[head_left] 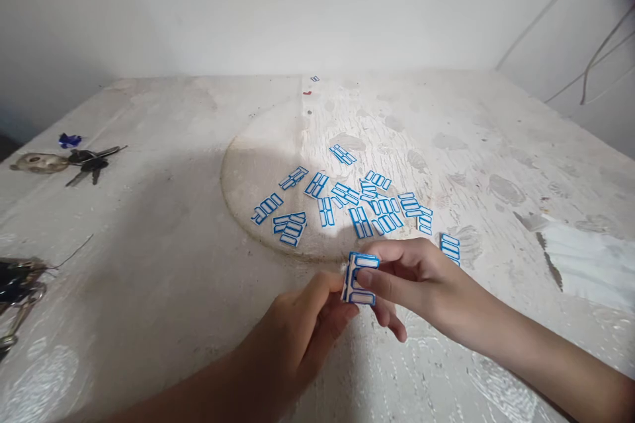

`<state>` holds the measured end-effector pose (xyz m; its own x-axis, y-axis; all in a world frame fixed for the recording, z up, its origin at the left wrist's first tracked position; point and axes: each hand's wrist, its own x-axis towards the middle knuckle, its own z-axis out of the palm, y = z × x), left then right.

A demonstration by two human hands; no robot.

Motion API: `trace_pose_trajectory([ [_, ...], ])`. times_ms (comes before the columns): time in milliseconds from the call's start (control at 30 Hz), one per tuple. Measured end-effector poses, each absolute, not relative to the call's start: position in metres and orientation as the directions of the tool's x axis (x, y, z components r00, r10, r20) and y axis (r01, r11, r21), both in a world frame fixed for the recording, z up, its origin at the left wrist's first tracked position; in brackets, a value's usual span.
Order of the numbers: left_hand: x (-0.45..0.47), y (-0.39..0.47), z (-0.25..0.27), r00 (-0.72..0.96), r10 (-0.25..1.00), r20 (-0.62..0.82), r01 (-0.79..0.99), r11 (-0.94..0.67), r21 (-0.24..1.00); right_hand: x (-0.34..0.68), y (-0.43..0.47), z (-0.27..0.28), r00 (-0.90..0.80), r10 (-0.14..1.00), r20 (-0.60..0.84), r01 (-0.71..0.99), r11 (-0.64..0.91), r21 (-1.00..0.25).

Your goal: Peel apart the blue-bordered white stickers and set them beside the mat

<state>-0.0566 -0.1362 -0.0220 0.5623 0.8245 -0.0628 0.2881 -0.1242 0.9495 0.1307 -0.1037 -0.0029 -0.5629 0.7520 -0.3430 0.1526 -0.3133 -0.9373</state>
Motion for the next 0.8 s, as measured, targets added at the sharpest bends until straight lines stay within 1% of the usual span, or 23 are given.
trace_pose_trajectory([
  [133,-0.0574,-0.1394,-0.0275,0.539,0.841,0.034,0.396,-0.289,0.872,0.1284,-0.1048,0.0002,-0.553,0.764,-0.333,0.165,-0.292,-0.942],
  [233,-0.0578,-0.1412,-0.0286,0.550,0.831,0.087,0.410,-0.359,0.838,0.1268,-0.1067,0.0025,-0.548,0.769,-0.330,0.187,-0.272,-0.944],
  [400,-0.0573,-0.1407,-0.0286,0.550,0.831,0.083,0.414,-0.358,0.837,0.1261,-0.1083,0.0026,-0.554,0.773,-0.308,0.169,-0.258,-0.951],
  [567,-0.0571,-0.1387,-0.0279,0.573,0.817,0.062,0.375,-0.329,0.867,0.1266,-0.1066,-0.0005,-0.564,0.768,-0.303,0.151,-0.265,-0.953],
  [667,-0.0586,-0.1392,-0.0299,0.567,0.823,0.035,0.383,-0.301,0.873,0.1277,-0.1052,-0.0033,-0.592,0.750,-0.295,0.091,-0.302,-0.949],
  [800,-0.0602,-0.1392,-0.0330,0.555,0.830,0.049,0.384,-0.309,0.870,0.1295,-0.1034,-0.0063,-0.640,0.725,-0.254,0.019,-0.316,-0.948],
])
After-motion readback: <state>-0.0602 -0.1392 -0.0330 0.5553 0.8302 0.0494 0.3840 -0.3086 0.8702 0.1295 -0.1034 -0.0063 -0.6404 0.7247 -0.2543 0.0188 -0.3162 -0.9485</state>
